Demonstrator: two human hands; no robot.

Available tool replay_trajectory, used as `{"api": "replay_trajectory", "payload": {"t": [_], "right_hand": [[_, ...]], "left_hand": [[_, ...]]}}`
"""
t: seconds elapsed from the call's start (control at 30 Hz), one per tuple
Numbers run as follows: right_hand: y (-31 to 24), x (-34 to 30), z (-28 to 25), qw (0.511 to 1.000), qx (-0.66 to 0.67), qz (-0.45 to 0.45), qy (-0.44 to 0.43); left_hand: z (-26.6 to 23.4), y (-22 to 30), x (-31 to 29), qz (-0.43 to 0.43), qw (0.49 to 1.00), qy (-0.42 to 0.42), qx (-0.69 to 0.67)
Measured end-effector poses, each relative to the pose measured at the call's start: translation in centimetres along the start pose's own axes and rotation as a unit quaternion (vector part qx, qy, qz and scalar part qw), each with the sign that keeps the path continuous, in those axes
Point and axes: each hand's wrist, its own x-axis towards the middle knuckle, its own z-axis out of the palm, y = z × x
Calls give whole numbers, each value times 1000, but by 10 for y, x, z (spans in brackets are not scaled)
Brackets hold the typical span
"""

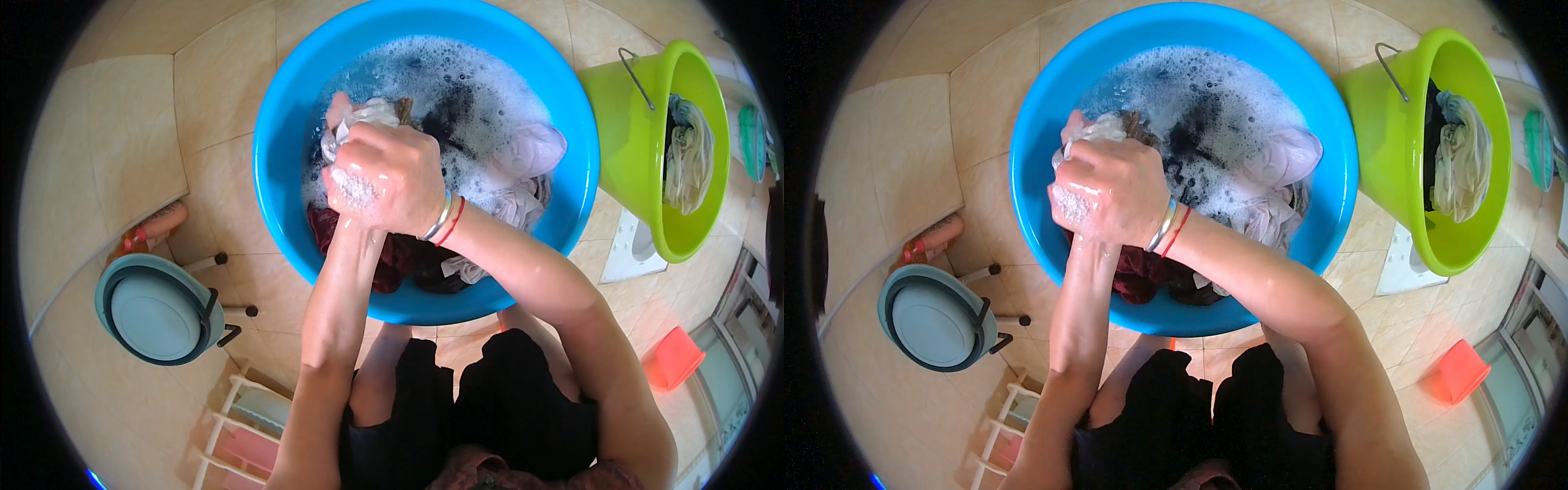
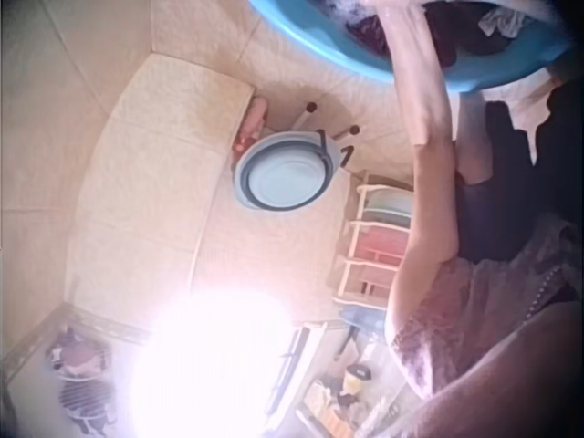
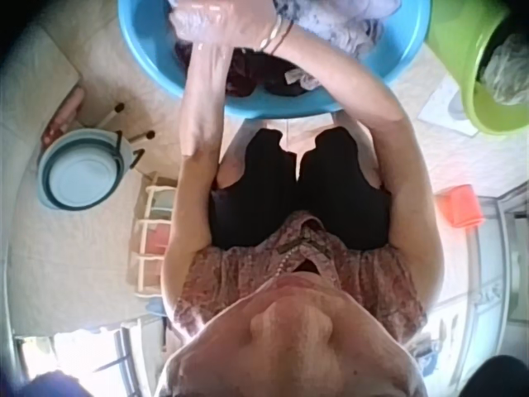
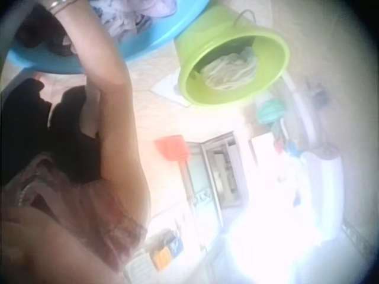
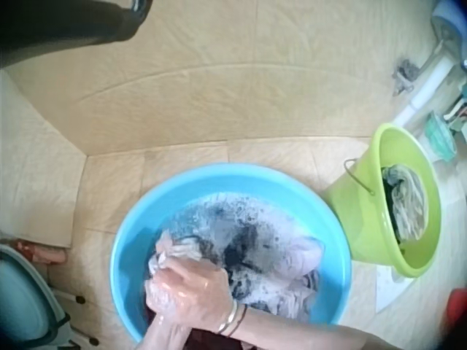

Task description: The person hand-washes various garments in a blue basin filled with soapy water. They scrub and rinse items one by one, including a white cloth, a dark garment, and a maroon piece, then transfer the cleaned items into a green bucket.

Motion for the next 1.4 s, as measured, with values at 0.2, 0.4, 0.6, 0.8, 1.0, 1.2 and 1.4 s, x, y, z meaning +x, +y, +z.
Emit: {"api": "replay_trajectory", "payload": {"t": [0.2,0.4,0.6,0.8,1.0,1.2,1.4], "right_hand": [[46,-8,-2,993,34,115,-13],[126,-27,-3,947,-124,275,-113],[136,-25,6,948,-155,221,-169],[140,1,19,790,-111,397,-454],[40,-14,4,966,152,133,-164],[-44,-25,-35,977,10,6,-215],[-33,-23,-6,995,-49,-77,-48]], "left_hand": [[15,-6,-19,49,987,145,41],[2,10,-7,86,977,150,124],[-9,43,-9,9,979,102,174],[-34,26,-3,2,979,12,202],[-30,33,20,-63,994,-40,74],[20,30,-8,42,984,-46,166],[36,17,-4,-58,989,-50,127]]}}
